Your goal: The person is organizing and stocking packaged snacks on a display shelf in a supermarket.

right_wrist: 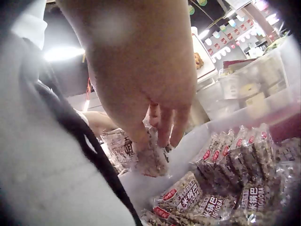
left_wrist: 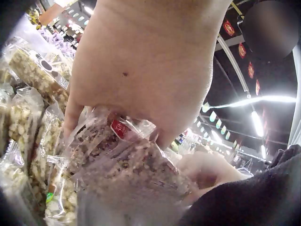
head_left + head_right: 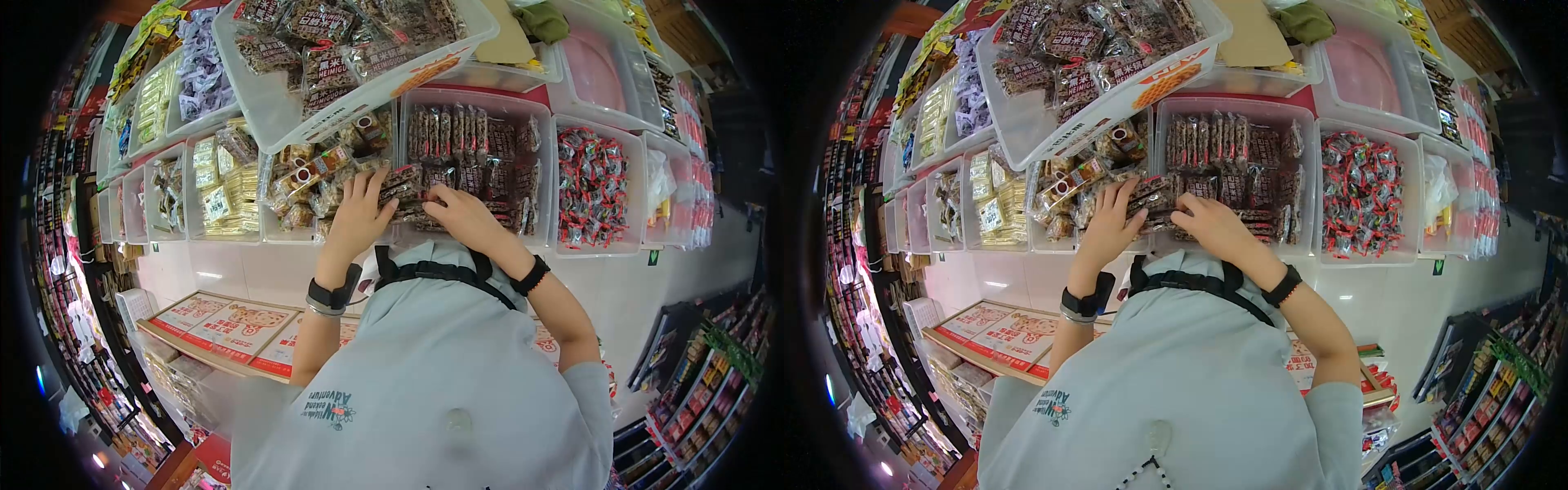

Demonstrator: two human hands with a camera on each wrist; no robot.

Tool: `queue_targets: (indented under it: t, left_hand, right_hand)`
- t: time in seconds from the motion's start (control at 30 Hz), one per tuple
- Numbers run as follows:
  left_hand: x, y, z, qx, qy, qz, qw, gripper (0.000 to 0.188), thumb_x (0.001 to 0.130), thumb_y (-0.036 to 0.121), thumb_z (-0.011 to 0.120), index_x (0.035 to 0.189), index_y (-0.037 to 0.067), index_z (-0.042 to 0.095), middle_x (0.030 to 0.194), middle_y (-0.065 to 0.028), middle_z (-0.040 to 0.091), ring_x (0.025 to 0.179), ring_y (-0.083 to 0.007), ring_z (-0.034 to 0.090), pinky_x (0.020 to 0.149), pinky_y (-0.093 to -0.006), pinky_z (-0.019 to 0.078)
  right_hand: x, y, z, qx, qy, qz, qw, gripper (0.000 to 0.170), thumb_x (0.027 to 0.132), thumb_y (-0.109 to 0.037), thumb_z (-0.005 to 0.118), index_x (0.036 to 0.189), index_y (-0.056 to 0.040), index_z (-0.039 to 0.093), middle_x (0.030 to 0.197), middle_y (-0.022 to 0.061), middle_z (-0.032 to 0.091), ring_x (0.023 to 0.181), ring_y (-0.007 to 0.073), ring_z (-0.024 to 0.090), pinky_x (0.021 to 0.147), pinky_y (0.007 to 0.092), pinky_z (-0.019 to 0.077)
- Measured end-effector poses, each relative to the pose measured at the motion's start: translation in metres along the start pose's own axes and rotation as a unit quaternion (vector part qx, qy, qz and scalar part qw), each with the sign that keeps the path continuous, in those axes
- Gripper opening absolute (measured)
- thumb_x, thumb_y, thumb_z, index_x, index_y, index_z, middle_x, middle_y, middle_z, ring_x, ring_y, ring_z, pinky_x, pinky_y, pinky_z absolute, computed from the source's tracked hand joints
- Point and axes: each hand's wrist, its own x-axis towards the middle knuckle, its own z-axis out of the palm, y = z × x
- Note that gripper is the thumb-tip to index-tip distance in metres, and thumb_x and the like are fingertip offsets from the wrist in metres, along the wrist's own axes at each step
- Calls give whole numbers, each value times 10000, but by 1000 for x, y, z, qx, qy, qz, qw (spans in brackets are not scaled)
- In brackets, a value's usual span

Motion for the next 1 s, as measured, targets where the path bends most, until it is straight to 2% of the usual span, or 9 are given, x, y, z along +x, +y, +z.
queue_targets:
  t: [0.1, 0.27, 0.43, 0.67, 0.73, 0.77, 0.83, 0.93, 1.0]
  left_hand:
    - [1, -3, 1, -14, 20, 13, 1000, 498, 805, 162, 539, 1261, 62, 366, 1120, -181, 427, 1016, -367, 405, 878, -432, 370]
    - [1, -6, 2, -27, 11, 8, 1000, 494, 807, 148, 534, 1264, 68, 364, 1129, -175, 418, 1028, -366, 396, 886, -428, 366]
    - [1, -6, 0, -45, -5, 4, 999, 485, 812, 137, 526, 1263, 67, 364, 1129, -176, 413, 1038, -366, 389, 897, -427, 357]
    - [2, -4, 0, -44, -13, -14, 999, 473, 824, 136, 511, 1263, 55, 358, 1139, -180, 403, 1078, -367, 370, 926, -423, 326]
    - [2, -5, 0, -53, -24, -23, 998, 470, 826, 127, 504, 1264, 49, 355, 1153, -181, 393, 1104, -366, 356, 949, -416, 303]
    - [2, -7, 3, -49, -9, -16, 999, 469, 824, 137, 510, 1262, 58, 361, 1143, -183, 403, 1083, -372, 368, 927, -427, 325]
    - [2, -8, 4, -47, 6, -8, 999, 469, 822, 146, 516, 1259, 67, 367, 1134, -185, 413, 1061, -378, 381, 904, -437, 348]
    - [4, -5, 4, -45, 9, -21, 999, 467, 820, 141, 515, 1259, 72, 369, 1147, -190, 411, 1062, -387, 380, 904, -444, 346]
    - [5, -7, 4, -52, 1, -26, 998, 459, 829, 119, 494, 1260, 48, 355, 1154, -185, 397, 1090, -368, 361, 940, -417, 305]
  right_hand:
    - [-2, 5, 5, -8, 4, -11, 1000, 190, 717, -61, 504, 906, -70, 481, 936, 110, 479, 851, 273, 539, 714, 364, 458]
    - [-1, 2, 7, -23, 19, -21, 999, 229, 702, -24, 513, 928, -61, 509, 942, 93, 494, 845, 264, 539, 730, 352, 455]
    - [-10, 15, 10, -31, -26, -3, 999, 218, 721, -42, 496, 934, -84, 511, 912, 77, 485, 839, 250, 534, 764, 339, 440]
    - [-14, 25, 15, -20, -20, 5, 1000, 231, 698, -48, 557, 926, -76, 529, 904, 80, 504, 844, 269, 540, 708, 362, 451]
    - [-15, 27, 9, 94, -12, 89, 992, 252, 726, -57, 588, 973, -45, 543, 899, 100, 513, 849, 285, 541, 702, 357, 450]
    - [-16, 28, 4, 94, -12, 89, 991, 252, 726, -57, 588, 973, -45, 543, 899, 100, 513, 849, 285, 541, 702, 357, 450]
    - [-19, 31, -12, 211, 7, 178, 961, 276, 764, -91, 591, 1026, -25, 534, 951, 115, 530, 825, 296, 553, 697, 353, 449]
    - [-29, 42, -23, 213, 32, 191, 958, 298, 778, -132, 609, 1039, -10, 535, 950, 121, 540, 793, 264, 552, 697, 328, 445]
    - [-36, 46, -31, 219, 41, 224, 949, 309, 774, -146, 622, 1036, -7, 532, 892, 122, 559, 744, 220, 545, 683, 310, 440]
